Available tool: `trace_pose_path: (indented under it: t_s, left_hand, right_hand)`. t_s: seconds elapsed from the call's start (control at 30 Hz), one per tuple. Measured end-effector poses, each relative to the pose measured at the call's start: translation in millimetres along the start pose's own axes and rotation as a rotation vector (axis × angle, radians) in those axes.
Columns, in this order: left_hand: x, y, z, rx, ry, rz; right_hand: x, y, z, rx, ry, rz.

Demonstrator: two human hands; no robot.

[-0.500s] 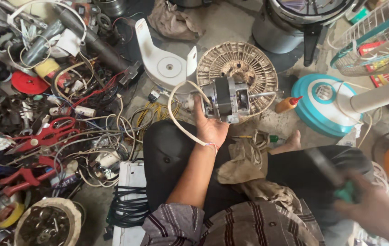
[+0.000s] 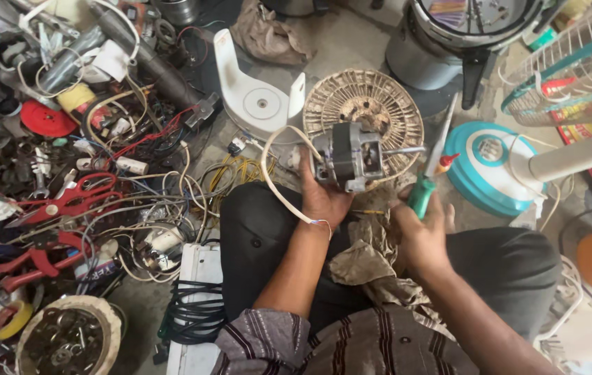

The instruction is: The person sits on the floor in a cluttered workshop and assembles a small electric motor. They insert a rotor into a stator, align the components, and use pliers to manipulate parts of the motor housing. The person then uses a screwdriver to tighten screws on the motor casing.

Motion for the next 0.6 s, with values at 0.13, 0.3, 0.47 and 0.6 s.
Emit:
trace_pose_path:
  t_s: [0.13,0.3,0.47,0.6]
  left_hand:
    - [0,-2,3,-0.046,-0.003,0.016]
    - [-4,5,0,-0.045,0.015,-0.015]
    - [0,6,3,0.039,-0.013,0.101]
    - [6,9,5,0.024,-0.045,0.086]
  right_hand:
    - [-23,6,-11,0.295,0.052,-0.292]
    - [-28,14,-4,0.39,-0.07,-0.364]
    - [-19,18,10,0.317,-0.203,-0.193]
    - [-1,17,23,0.129,-0.339,-0.019]
Point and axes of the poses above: each hand's wrist, its own x-axis away from the middle knuckle, its own y-axis out of the palm, z = x × y, the point moved 3 cm from there along -x, towards the middle knuckle, and after that the axes turned 14 degrees about -y, right-handed, at the moved point
